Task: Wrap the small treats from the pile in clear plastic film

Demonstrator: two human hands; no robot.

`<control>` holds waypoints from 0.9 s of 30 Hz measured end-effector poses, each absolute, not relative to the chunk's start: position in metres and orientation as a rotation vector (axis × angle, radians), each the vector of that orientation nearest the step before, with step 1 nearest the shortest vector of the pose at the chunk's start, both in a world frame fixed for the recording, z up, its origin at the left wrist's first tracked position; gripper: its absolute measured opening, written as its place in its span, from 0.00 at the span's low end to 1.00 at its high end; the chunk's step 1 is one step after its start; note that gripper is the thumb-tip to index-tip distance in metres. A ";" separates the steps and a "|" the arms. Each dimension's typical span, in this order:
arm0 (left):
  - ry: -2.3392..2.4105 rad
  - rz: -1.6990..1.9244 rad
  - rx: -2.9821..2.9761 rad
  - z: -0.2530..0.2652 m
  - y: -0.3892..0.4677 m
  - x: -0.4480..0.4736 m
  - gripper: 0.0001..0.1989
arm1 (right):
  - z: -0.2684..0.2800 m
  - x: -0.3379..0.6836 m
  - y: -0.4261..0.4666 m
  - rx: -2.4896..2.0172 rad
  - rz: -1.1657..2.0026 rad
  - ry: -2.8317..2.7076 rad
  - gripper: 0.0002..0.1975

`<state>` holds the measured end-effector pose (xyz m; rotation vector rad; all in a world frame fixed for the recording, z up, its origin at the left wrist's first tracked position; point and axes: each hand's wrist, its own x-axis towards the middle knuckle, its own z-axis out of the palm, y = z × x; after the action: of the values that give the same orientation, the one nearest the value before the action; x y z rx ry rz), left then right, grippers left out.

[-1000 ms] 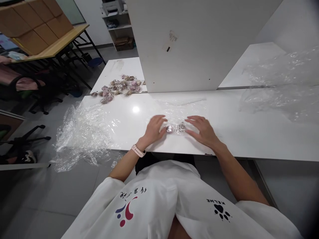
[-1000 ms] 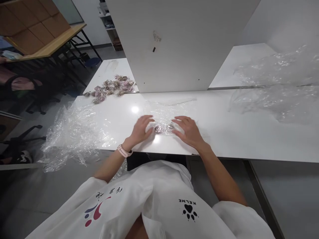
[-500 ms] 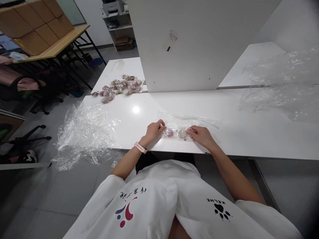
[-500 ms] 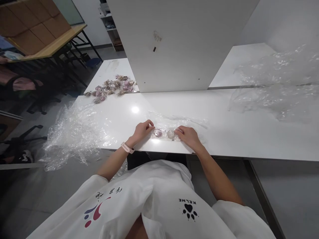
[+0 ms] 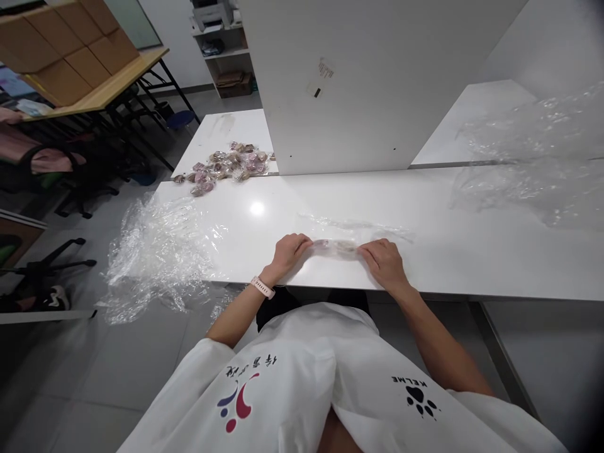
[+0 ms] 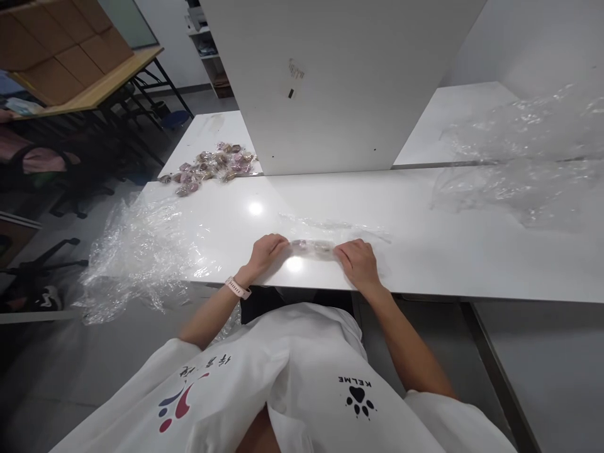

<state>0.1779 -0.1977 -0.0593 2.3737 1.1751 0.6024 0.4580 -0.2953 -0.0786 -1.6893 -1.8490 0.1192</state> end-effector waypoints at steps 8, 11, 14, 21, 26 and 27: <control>1.517 0.361 2.269 -0.037 -0.162 0.219 0.06 | -0.053 0.454 -0.251 -2.076 0.207 -1.684 0.15; 1.378 0.571 2.558 -0.038 -0.184 0.214 0.16 | -0.054 0.447 -0.264 -1.883 -0.155 -1.749 0.14; 1.179 0.416 2.686 -0.048 -0.208 0.204 0.28 | -0.061 0.441 -0.286 -1.784 -0.113 -1.843 0.14; 1.387 0.607 1.958 -0.057 -0.196 0.221 0.23 | -0.078 0.423 -0.299 -1.829 0.032 -1.781 0.11; 0.911 0.771 1.039 -0.038 -0.202 0.253 0.18 | -0.074 0.405 -0.297 -1.715 0.333 -1.583 0.12; 0.840 0.771 0.929 -0.035 -0.207 0.256 0.16 | -0.072 0.404 -0.297 -1.656 0.460 -1.475 0.13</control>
<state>0.2557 -0.2072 -0.0350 0.9293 0.8405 0.7707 0.4043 -0.2971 -0.0715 -1.6562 -1.4750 0.4601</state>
